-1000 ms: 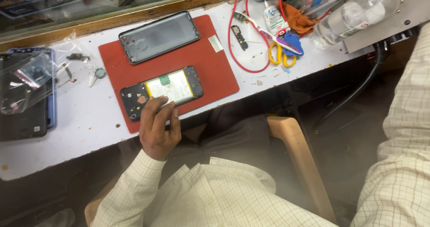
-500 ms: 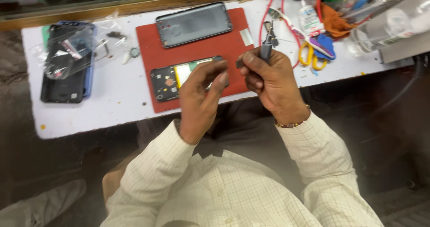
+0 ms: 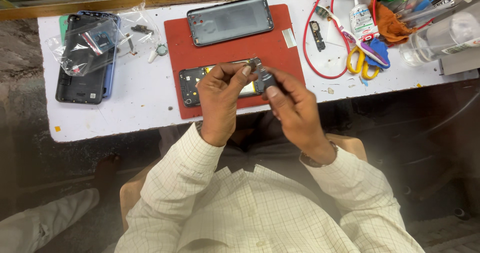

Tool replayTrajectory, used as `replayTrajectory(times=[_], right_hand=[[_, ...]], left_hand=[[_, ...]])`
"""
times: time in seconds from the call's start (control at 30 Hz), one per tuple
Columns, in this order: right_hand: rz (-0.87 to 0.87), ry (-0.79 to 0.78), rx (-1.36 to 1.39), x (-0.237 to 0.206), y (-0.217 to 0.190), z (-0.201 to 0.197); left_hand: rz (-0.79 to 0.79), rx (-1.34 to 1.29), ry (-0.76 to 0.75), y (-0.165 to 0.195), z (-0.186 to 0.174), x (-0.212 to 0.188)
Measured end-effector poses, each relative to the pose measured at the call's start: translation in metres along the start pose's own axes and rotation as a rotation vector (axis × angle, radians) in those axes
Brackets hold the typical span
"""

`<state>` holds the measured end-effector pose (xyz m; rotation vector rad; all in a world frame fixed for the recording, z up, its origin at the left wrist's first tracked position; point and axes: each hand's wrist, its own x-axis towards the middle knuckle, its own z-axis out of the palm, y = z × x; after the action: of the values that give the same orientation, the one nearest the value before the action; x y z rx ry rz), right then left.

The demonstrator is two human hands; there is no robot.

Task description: The person cleans the internals of an opened smartphone with a brush, then uses a screwdriver to unscrew and reposition components, presses the battery, and handles the phone frame and back cover while working at a repair bench.

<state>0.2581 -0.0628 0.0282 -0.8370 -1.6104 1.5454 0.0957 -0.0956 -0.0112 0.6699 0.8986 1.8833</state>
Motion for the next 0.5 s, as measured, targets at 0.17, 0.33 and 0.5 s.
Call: replayTrajectory(times=[0.17,0.33,0.5], right_hand=[[-0.093,0.013,-0.071,0.004,0.011,0.006],[-0.029,0.119,0.003,0.004,0.006,-0.017],[-0.062,0.213,-0.094,0.007,-0.011,-0.06]], left_hand=[[-0.019,-0.025,0.014,-0.005,0.005,-0.005],[0.069,0.194,-0.035,0.006,-0.002,-0.015],[0.381,0.729,0.035,0.026,-0.023,-0.026]])
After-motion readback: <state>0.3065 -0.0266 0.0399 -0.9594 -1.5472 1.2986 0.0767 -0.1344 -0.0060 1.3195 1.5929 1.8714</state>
